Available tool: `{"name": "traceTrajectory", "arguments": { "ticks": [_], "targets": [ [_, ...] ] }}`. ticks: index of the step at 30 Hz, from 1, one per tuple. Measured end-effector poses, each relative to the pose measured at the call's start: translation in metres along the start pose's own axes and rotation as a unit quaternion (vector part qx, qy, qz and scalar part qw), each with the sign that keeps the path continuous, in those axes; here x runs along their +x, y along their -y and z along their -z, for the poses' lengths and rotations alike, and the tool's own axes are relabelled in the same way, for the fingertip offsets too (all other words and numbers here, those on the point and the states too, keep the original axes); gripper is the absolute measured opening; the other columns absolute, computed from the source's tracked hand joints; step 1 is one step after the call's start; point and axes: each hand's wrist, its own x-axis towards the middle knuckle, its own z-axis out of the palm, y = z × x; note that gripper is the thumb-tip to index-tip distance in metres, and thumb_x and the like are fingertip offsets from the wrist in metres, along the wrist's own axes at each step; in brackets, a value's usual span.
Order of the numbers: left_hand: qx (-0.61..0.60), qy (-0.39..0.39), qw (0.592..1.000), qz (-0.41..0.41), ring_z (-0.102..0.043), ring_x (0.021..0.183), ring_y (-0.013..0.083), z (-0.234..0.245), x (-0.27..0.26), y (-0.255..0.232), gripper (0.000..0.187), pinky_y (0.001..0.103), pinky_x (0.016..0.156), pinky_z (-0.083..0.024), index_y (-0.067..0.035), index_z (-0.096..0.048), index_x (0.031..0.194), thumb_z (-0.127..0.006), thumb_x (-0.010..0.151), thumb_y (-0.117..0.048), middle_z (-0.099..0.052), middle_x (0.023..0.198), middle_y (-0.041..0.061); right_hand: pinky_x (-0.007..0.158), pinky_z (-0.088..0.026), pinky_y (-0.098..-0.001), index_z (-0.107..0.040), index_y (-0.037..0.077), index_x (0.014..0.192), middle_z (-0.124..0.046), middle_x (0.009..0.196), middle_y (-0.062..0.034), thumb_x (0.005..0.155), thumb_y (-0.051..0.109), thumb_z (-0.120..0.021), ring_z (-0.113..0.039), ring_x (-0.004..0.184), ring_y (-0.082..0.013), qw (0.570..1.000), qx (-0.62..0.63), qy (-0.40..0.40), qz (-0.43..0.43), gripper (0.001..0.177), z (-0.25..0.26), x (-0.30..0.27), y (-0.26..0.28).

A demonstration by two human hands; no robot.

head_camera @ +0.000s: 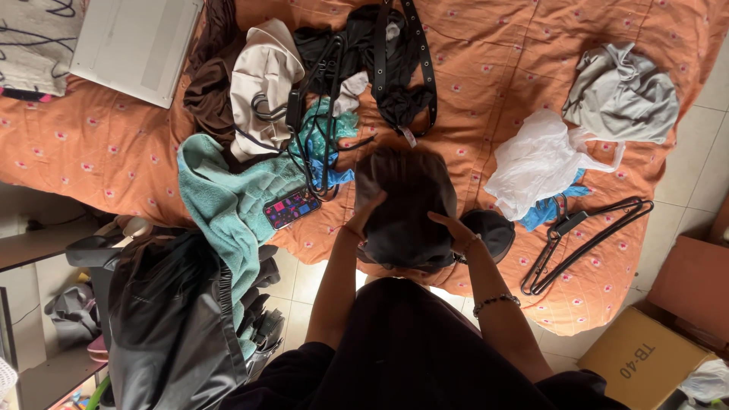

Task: Folding several items of clothing on a bed.

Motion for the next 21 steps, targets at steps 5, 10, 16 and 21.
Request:
{"name": "traceTrajectory", "arguments": {
  "ticks": [5,10,16,21],
  "targets": [
    [-0.054,-0.063,0.988,0.132,-0.044,0.136,0.0298,-0.007,-0.027,-0.042,0.08,0.046,0.099,-0.041,-0.016,-0.046,0.157,-0.073,0.086,-0.041,-0.047,0.154,0.012,0.087,-0.054,-0.0275,-0.06,0.004,0.133,-0.07,0.119,-0.0045,0.088,0.01,-0.08,-0.066,0.106,-0.0167,0.97,-0.163,-0.068,0.165,0.05,0.013,0.033,-0.01],
    [-0.267,-0.005,0.951,-0.156,-0.06,0.129,0.0301,0.01,0.026,0.003,0.069,0.039,0.104,-0.05,-0.008,-0.049,0.142,-0.08,0.08,-0.011,-0.059,0.144,0.018,0.083,-0.055,-0.0319,-0.057,-0.002,0.137,-0.067,0.118,-0.0064,0.086,0.004,-0.08,-0.065,0.104,-0.0201,0.959,-0.102,-0.066,0.255,0.057,0.043,0.068,-0.012],
    [-0.163,-0.159,0.963,-0.143,-0.062,0.112,0.0157,0.006,0.01,-0.012,0.06,0.03,0.096,-0.049,0.0,-0.061,0.138,-0.079,0.091,-0.032,-0.068,0.126,0.009,0.082,-0.053,-0.0334,-0.063,0.008,0.137,-0.072,0.116,-0.0037,0.086,0.017,-0.079,-0.066,0.1,-0.0165,0.971,-0.111,-0.088,0.191,0.054,0.005,0.02,0.007],
    [0.066,-0.14,0.988,0.017,-0.068,0.101,0.0178,0.002,-0.007,0.011,0.064,0.032,0.087,-0.053,0.003,-0.07,0.126,-0.085,0.079,-0.038,-0.075,0.112,0.01,0.089,-0.054,-0.0295,-0.074,0.003,0.12,-0.078,0.109,-0.0052,0.069,0.044,-0.091,-0.071,0.099,-0.0147,0.917,-0.359,-0.113,0.134,0.068,0.018,0.014,-0.008]
  ]
}}
